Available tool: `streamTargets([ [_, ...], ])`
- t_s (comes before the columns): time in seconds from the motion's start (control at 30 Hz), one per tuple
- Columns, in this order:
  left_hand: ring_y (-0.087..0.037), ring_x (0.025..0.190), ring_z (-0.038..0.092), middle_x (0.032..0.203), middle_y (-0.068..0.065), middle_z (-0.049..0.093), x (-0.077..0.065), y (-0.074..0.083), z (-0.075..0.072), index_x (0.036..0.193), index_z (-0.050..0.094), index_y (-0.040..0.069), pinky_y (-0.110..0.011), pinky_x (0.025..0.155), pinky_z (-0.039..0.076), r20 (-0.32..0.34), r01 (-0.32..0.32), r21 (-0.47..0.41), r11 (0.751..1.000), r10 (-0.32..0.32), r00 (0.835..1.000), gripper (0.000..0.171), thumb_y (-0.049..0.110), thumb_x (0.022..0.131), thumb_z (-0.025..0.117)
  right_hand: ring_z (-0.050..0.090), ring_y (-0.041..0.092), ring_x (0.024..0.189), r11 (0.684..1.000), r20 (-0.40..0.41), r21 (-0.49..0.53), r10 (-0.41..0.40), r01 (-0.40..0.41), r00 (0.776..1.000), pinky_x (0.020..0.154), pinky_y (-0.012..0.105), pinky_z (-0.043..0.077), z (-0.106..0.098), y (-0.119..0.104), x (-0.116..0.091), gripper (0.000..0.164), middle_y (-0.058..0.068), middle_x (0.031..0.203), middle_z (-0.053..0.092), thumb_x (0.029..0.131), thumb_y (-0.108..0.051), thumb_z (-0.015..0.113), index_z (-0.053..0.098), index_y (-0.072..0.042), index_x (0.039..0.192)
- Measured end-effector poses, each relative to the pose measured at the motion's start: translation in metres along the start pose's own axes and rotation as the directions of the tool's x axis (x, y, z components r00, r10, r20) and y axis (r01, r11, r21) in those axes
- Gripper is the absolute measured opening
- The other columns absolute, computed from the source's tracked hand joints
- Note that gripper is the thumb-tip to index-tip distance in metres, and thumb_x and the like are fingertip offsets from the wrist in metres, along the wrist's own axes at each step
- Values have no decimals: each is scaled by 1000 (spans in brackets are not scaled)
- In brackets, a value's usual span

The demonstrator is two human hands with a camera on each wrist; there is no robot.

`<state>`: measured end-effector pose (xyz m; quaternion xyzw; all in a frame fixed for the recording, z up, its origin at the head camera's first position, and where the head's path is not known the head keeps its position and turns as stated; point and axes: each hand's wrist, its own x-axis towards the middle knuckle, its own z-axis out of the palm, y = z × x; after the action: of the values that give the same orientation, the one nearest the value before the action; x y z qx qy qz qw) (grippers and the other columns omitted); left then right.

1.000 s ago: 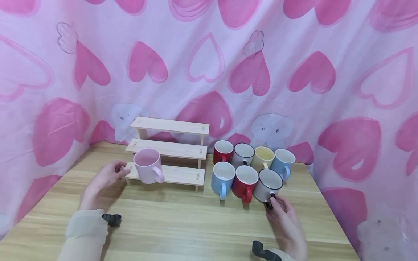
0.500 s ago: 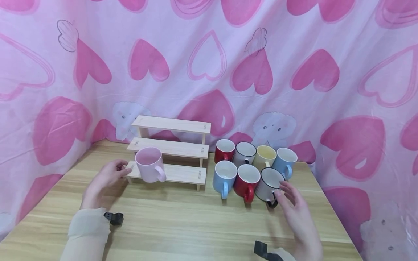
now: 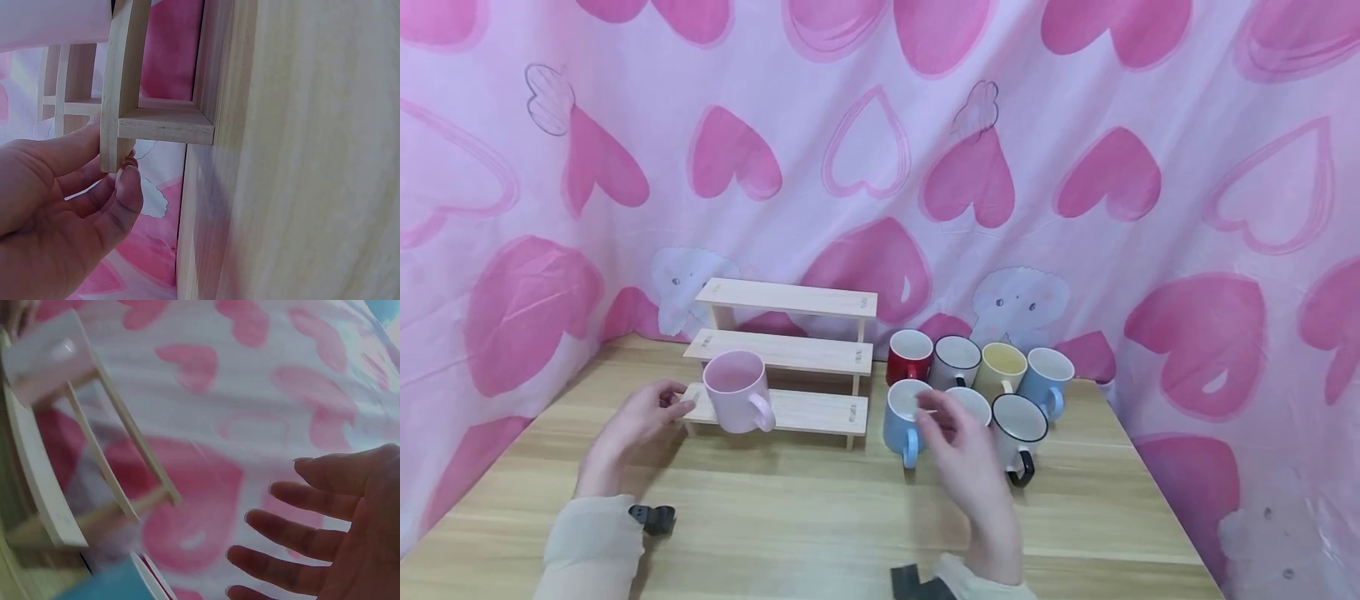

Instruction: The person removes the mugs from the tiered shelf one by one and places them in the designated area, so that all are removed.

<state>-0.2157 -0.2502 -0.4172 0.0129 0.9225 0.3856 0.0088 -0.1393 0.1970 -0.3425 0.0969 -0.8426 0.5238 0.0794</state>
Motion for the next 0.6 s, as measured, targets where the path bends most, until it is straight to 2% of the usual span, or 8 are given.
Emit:
streamTargets([
  [0.13,-28,87,58,98,-19,59,-1,-1,2,130,45,-14,-46,79,49,11,-4,-8,1000,4,1000,49,18,97,61,62,17,102,990,36,-36,-137,138,990,90,43,51,38,-14,4,26,1,114,66,94,-11,65,66,-10,120],
  [0.2,-29,89,57,100,-19,58,0,0,2,130,45,-14,-47,81,49,11,-1,-4,1000,1,1000,50,18,97,62,62,15,100,984,68,-33,-172,175,983,87,43,52,58,-19,6,26,-2,112,66,93,-11,66,67,-12,119],
  [0.4,-27,84,58,98,-19,58,-1,1,0,130,45,-14,-42,75,50,12,4,-1,1000,-4,1000,48,17,97,61,61,16,101,980,167,20,-197,196,966,83,31,53,113,-22,18,28,0,116,65,96,-16,64,64,-11,123],
  [0.6,-23,79,58,93,-16,58,-1,1,0,129,46,-14,-36,70,48,-1,-6,-8,1000,6,1000,44,14,97,60,61,22,100,978,138,40,-207,203,969,81,30,54,155,-17,30,29,10,115,64,95,-11,63,62,-4,123],
])
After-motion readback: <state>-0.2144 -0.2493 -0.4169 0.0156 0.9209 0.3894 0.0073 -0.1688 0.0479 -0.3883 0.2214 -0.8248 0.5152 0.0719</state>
